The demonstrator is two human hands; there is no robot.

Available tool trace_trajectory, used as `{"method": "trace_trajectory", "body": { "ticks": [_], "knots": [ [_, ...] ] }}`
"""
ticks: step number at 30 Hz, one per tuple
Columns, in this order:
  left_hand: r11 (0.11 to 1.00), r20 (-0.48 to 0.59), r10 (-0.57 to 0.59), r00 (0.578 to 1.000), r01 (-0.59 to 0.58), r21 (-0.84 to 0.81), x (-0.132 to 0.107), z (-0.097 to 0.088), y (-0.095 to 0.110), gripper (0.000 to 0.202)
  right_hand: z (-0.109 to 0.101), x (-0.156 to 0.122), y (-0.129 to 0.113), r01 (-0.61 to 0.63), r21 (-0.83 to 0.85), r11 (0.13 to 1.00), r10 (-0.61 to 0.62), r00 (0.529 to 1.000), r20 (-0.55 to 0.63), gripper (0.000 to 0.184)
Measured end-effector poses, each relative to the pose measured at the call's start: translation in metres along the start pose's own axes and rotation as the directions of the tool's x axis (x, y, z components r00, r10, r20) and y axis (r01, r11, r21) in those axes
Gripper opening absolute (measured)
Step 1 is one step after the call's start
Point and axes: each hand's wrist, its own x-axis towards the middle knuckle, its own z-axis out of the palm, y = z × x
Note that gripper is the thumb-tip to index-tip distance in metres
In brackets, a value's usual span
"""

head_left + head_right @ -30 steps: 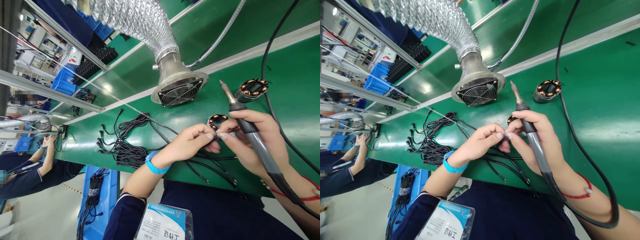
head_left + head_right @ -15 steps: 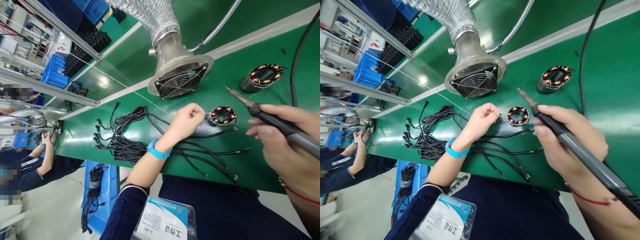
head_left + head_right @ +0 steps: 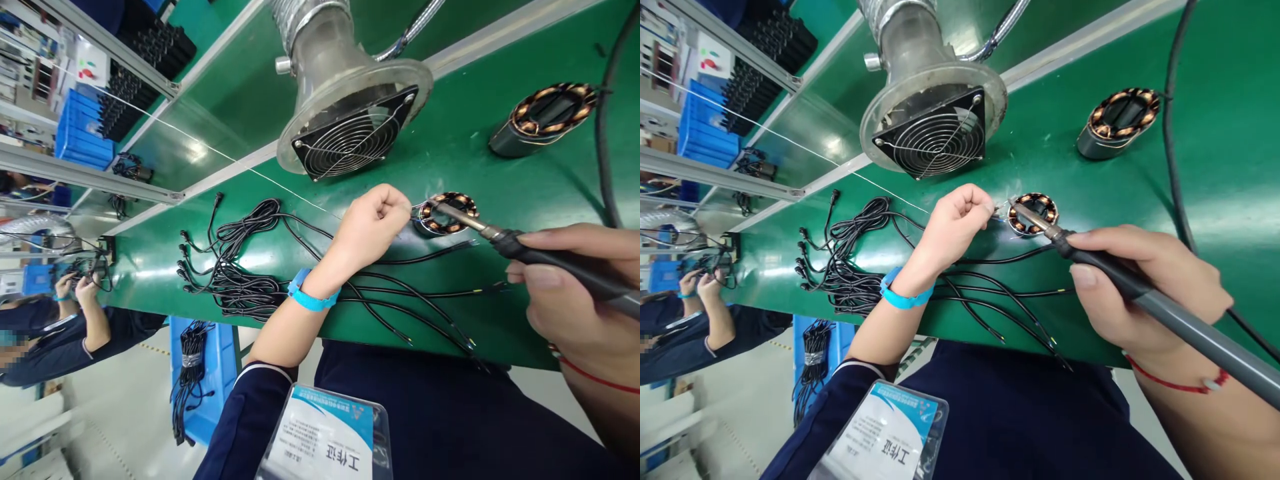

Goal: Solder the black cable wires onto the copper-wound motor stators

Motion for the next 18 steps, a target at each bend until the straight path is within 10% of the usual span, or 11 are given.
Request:
{"method": "trace_trajectory", "body": {
  "ticks": [18],
  "knots": [
    [1.0, -0.012, 0.011, 1.0, -0.011, 0.01, 0.0036, 0.0011, 0.0016, 0.02, 0.0005, -0.005, -0.0002, -0.15, -0.021, 0.988, 0.15, 0.989, 0.013, 0.03]
  ]
}}
